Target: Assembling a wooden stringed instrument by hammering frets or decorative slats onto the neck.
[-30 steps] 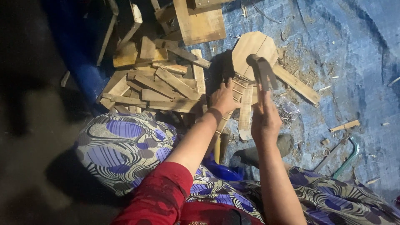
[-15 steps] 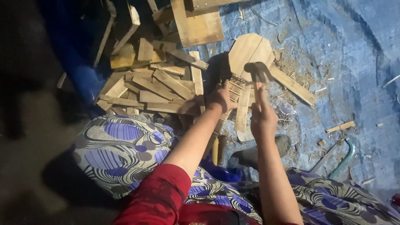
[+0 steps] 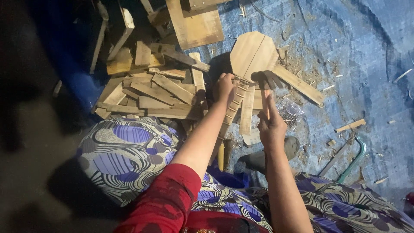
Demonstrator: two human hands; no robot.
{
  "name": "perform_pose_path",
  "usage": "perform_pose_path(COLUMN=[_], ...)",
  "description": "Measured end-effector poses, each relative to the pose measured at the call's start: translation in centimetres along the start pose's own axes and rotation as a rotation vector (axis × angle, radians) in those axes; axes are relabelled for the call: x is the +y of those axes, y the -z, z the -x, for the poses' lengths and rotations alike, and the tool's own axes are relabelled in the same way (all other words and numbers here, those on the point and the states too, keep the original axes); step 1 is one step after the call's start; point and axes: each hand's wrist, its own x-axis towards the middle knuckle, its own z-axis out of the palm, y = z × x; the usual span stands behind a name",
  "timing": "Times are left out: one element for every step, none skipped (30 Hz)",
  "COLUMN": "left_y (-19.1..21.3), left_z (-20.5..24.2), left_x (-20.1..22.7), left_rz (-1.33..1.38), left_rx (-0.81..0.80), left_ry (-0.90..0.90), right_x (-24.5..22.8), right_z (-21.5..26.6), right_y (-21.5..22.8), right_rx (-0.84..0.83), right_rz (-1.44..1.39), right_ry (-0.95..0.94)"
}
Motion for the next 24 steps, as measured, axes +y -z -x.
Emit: perform_pose_path(left_y=[-0.5,-1.0,-1.2,-1.4,-1.6,-1.2,-0.8,-0.4,-0.4,-0.3,-0.3,-0.3,-0.3,-0.3,-0.5,-0.8,-1.0,-1.1,-1.2,-1.2,0.0,1.3,2.6,2.5], left_z=[-0.1,-0.3,-0.5,-0.6,-0.7,-0.5,-0.2,0.0,0.0,0.0,0.0,0.0,0.0,0.0,0.0,0.0,0.0,0.0,0.0,0.0,0.4,0.8,1.2,1.1], left_x=[-0.3,-0.6,-0.7,-0.8,-0.9,-0.6,-0.3,0.0,0.2,0.3,0.5,0.5,0.6,0.7,0.4,0.2,0.0,0.0,-0.1,-0.1,1.0,2.2,3.3,3.5], left_rz=[0.003,0.006,0.005,-0.008,-0.021,-0.021,-0.050,-0.078,-0.077,-0.061,-0.044,-0.044,-0.047,-0.051,-0.051,-0.032,-0.014,-0.013,0.020,0.053,0.054,0.008,-0.037,-0.036], left_rx=[0.041,0.082,0.081,0.067,0.052,0.050,0.059,0.068,0.066,0.059,0.051,0.050,0.062,0.073,0.071,0.085,0.099,0.099,0.097,0.097,0.099,0.047,-0.005,-0.004], left_ry=[-0.005,-0.010,-0.010,0.034,0.078,0.079,0.039,-0.001,-0.001,0.039,0.079,0.079,0.063,0.047,0.046,0.037,0.029,0.028,0.039,0.050,0.051,0.077,0.104,0.104], right_x=[0.2,0.3,0.3,0.2,0.2,0.5,0.8,1.0,0.8,0.6,0.4,0.6,0.8,1.0,1.2,1.4,1.5,1.9,2.3,2.6,2.4,2.2,2.0,2.1], right_z=[0.1,0.1,0.0,0.0,0.0,0.0,0.0,-0.1,0.0,0.0,0.0,0.0,0.0,0.1,0.1,0.1,0.1,0.2,0.3,0.3,0.2,0.2,0.1,0.1], right_y=[-0.1,-0.2,-0.3,-0.3,-0.3,-0.5,-0.6,-0.8,-0.7,-0.6,-0.6,-0.8,-0.9,-1.1,-1.2,-1.3,-1.3,-1.4,-1.5,-1.6,-1.6,-1.7,-1.7,-1.8], right_rx=[0.001,0.001,0.001,-0.007,-0.015,-0.015,-0.023,-0.030,-0.030,-0.048,-0.066,-0.066,-0.075,-0.083,-0.082,-0.086,-0.090,-0.089,-0.105,-0.122,-0.123,-0.149,-0.174,-0.174], right_rz=[-0.022,-0.045,-0.046,-0.013,0.020,0.021,0.018,0.015,0.015,0.045,0.075,0.075,0.086,0.097,0.098,0.095,0.092,0.093,0.095,0.097,0.097,0.125,0.152,0.154], right_ry=[-0.027,-0.054,-0.055,-0.055,-0.054,-0.056,-0.068,-0.079,-0.080,-0.092,-0.104,-0.106,-0.115,-0.124,-0.126,-0.138,-0.149,-0.149,-0.143,-0.135,-0.133,-0.148,-0.163,-0.163])
